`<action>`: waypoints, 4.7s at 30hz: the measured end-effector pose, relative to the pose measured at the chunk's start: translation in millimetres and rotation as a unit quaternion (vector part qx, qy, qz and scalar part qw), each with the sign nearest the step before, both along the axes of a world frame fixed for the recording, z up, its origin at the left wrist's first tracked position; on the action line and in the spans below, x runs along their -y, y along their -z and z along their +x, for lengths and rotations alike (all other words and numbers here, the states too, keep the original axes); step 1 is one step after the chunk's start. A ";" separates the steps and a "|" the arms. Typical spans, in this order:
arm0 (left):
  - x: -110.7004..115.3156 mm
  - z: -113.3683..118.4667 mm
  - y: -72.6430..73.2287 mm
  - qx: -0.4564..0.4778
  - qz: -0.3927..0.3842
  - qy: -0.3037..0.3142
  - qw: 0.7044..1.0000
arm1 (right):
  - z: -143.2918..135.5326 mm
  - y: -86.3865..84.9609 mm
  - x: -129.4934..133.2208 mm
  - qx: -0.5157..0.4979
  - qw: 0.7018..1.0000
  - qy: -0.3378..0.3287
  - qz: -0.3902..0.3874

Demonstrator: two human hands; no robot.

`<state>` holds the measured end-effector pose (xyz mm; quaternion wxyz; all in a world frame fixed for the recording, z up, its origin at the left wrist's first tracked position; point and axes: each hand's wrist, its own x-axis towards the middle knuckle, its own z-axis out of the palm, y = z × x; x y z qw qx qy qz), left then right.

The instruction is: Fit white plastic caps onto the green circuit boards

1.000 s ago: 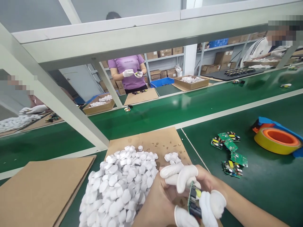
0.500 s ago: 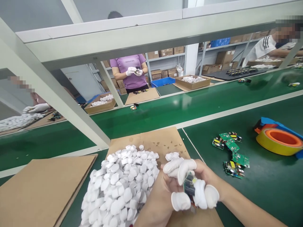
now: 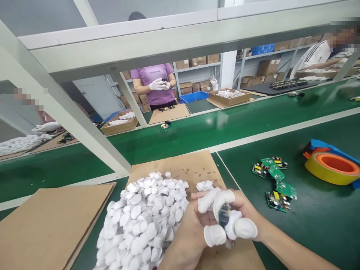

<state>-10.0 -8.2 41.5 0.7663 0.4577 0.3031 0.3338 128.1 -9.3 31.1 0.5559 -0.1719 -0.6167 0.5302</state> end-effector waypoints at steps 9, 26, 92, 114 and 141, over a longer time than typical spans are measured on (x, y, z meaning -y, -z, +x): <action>1.0 2.9 -7.2 -0.020 0.017 -0.013 1.000 | 2.5 6.4 -3.0 0.033 0.999 0.017 -0.013; 1.8 1.0 -13.9 0.006 -0.111 -0.052 0.992 | 13.9 -0.9 -9.1 0.157 0.987 0.025 0.018; -1.8 -18.5 0.3 0.078 0.083 0.107 0.988 | 3.4 0.5 -1.7 -0.109 0.976 -0.188 0.006; -6.9 -6.6 -20.0 0.017 0.125 0.112 0.986 | 3.1 -9.6 -2.8 -0.035 0.993 -0.114 0.024; -3.1 -6.9 -9.4 0.053 0.023 0.060 0.997 | 12.5 4.4 -1.4 -0.026 0.990 -0.124 -0.067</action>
